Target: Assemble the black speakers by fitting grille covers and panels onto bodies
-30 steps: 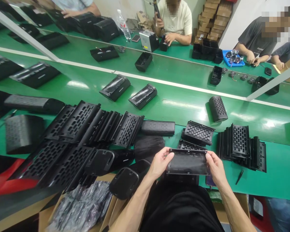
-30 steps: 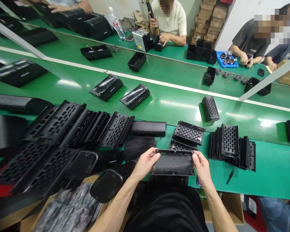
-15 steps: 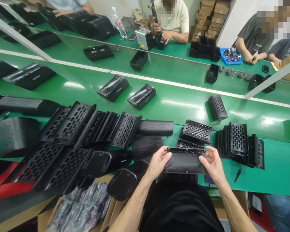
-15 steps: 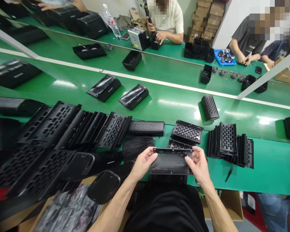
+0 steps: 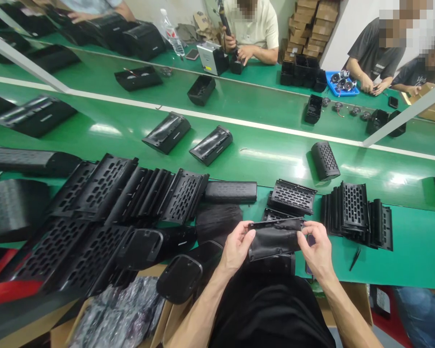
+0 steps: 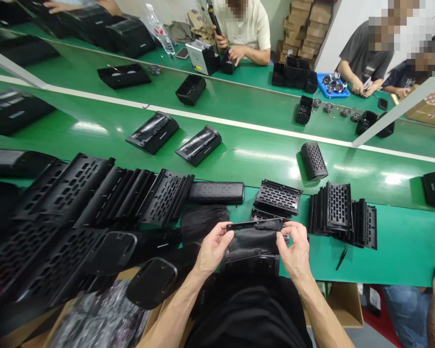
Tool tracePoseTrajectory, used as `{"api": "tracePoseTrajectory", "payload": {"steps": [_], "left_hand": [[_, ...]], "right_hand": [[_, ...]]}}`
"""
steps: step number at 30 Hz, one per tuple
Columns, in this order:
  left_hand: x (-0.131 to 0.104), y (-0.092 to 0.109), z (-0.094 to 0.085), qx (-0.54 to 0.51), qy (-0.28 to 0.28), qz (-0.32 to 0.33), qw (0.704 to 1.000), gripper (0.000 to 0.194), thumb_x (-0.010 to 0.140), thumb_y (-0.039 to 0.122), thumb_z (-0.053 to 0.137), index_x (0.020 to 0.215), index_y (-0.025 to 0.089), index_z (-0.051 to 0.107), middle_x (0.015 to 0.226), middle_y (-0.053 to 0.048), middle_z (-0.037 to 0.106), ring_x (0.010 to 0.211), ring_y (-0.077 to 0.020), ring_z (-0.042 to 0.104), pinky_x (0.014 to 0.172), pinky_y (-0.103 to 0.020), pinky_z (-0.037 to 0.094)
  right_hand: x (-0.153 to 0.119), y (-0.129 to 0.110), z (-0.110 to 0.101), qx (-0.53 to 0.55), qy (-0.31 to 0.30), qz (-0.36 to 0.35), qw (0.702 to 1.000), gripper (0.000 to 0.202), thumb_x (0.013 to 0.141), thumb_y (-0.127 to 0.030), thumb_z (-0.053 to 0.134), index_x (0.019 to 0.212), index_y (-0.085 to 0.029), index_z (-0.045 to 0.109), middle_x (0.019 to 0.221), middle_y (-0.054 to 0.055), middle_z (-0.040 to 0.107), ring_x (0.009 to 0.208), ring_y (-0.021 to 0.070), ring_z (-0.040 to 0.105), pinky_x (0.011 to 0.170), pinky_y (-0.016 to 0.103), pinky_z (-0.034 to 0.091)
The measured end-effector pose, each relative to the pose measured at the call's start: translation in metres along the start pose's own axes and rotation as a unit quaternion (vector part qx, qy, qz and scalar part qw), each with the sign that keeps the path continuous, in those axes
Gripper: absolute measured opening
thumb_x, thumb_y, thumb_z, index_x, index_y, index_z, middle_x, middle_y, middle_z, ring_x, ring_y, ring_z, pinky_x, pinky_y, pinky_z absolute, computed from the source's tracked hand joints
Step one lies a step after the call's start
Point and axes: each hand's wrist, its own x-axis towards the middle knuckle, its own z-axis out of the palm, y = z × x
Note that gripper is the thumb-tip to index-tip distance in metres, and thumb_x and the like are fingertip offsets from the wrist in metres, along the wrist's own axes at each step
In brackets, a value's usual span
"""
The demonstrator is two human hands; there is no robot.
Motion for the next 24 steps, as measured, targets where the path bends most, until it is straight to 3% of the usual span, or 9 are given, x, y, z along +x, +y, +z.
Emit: {"api": "tracePoseTrajectory", "payload": {"steps": [5,10,16,21,24], "left_hand": [[0.001,-0.005,0.001,-0.013,0.0,0.002,1.0,0.035,0.089,0.048,0.066,0.107,0.018,0.067,0.086,-0.002,0.069,0.072,-0.0148,0.058,0.069,-0.026,0.046],[0.003,-0.007,0.0,-0.048,0.007,0.0,0.999,0.038,0.087,0.051,0.068,0.107,0.018,0.067,0.088,-0.003,0.07,0.075,-0.0159,0.06,0.073,-0.027,0.048],[0.004,-0.005,-0.001,-0.066,-0.012,-0.017,0.998,0.042,0.084,0.054,0.07,0.105,0.018,0.069,0.091,-0.005,0.071,0.08,-0.0179,0.063,0.078,-0.029,0.05],[0.005,-0.008,0.001,-0.112,-0.022,-0.034,0.993,0.043,0.083,0.056,0.072,0.105,0.019,0.07,0.091,-0.004,0.071,0.081,-0.0176,0.064,0.076,-0.028,0.051],[0.005,-0.011,0.001,-0.152,-0.033,-0.043,0.987,0.048,0.082,0.055,0.075,0.112,0.019,0.068,0.096,-0.006,0.073,0.082,-0.018,0.066,0.075,-0.028,0.052]], "right_hand": [[-0.007,-0.003,0.003,0.047,-0.019,0.065,0.997,0.011,0.083,-0.034,0.068,0.086,-0.027,0.061,0.085,0.003,0.067,0.083,0.0239,0.063,0.082,0.038,0.048],[0.002,0.012,-0.001,0.118,0.0,0.155,0.981,0.029,0.072,-0.038,0.079,0.092,-0.025,0.061,0.078,-0.001,0.06,0.077,0.021,0.058,0.08,0.037,0.047],[0.017,0.021,-0.012,0.216,-0.075,0.219,0.949,0.049,0.071,-0.056,0.083,0.103,-0.022,0.068,0.088,0.005,0.069,0.073,0.0195,0.061,0.062,0.03,0.05],[0.019,0.021,-0.006,0.27,-0.109,0.245,0.925,0.043,0.07,-0.059,0.085,0.086,-0.021,0.07,0.066,-0.004,0.057,0.049,0.0095,0.04,0.046,0.024,0.035],[0.017,0.021,-0.004,0.286,-0.109,0.25,0.919,0.044,0.069,-0.06,0.085,0.084,-0.022,0.069,0.064,-0.005,0.054,0.048,0.0084,0.04,0.045,0.023,0.034]]}}
